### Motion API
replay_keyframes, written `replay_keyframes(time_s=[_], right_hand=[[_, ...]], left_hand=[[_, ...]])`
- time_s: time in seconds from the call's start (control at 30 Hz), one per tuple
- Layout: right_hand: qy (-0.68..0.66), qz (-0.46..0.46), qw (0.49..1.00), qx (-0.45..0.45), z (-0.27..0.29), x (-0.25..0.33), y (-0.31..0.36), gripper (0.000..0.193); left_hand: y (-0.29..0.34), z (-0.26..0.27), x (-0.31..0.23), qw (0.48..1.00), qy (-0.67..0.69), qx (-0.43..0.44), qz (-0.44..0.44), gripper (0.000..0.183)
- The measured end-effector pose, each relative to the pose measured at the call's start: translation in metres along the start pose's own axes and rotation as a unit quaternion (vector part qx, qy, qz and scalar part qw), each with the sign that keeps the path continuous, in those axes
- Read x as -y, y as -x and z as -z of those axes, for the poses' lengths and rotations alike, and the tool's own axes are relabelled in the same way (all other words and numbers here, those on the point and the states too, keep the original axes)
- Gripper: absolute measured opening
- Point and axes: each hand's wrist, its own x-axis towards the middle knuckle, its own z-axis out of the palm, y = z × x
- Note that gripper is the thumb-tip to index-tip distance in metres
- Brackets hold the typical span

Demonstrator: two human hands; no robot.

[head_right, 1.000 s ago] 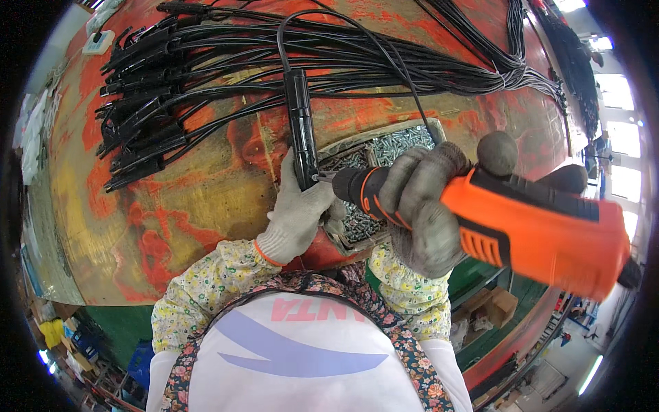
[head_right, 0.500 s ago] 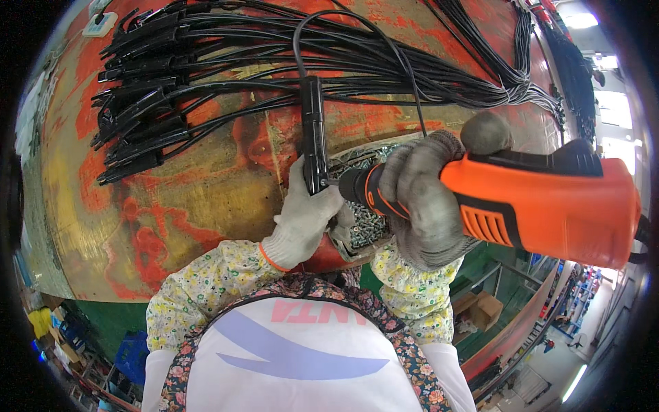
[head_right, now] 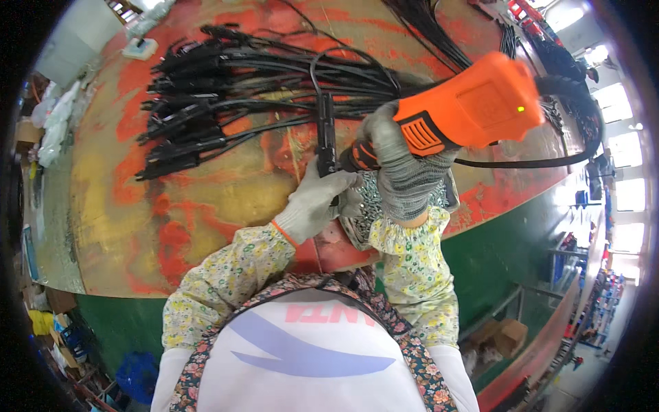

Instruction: The person assembles cable clamps by picking up screws from a tray and driving them into the clamp handles using an electric screwdriver.

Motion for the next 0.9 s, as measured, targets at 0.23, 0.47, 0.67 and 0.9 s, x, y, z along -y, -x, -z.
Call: replay_keyframes(time_s=[0.23, 0.47, 0.67, 0.9], right_hand=[[-0.185, 0.028, 0.95, -0.25, 0.101, 0.084, 0.034, 0.038], [-0.15, 0.086, 0.96, -0.218, 0.149, 0.076, 0.048, 0.058], [0.005, 0.021, 0.985, -0.174, 0.148, 0.057, 0.058, 0.06], [0.336, -0.017, 0.924, -0.182, 0.219, 0.001, 0.098, 0.066]], left_hand=[[0.049, 0.072, -0.039, 0.955, -0.282, -0.089, -0.04, 0.064], [0.126, 0.161, -0.13, 0.4, -0.817, -0.36, -0.206, 0.049], [0.113, 0.123, -0.101, 0.402, -0.754, -0.272, -0.443, 0.031], [0.058, 0.074, 0.006, 0.655, -0.629, 0.144, -0.393, 0.024]])
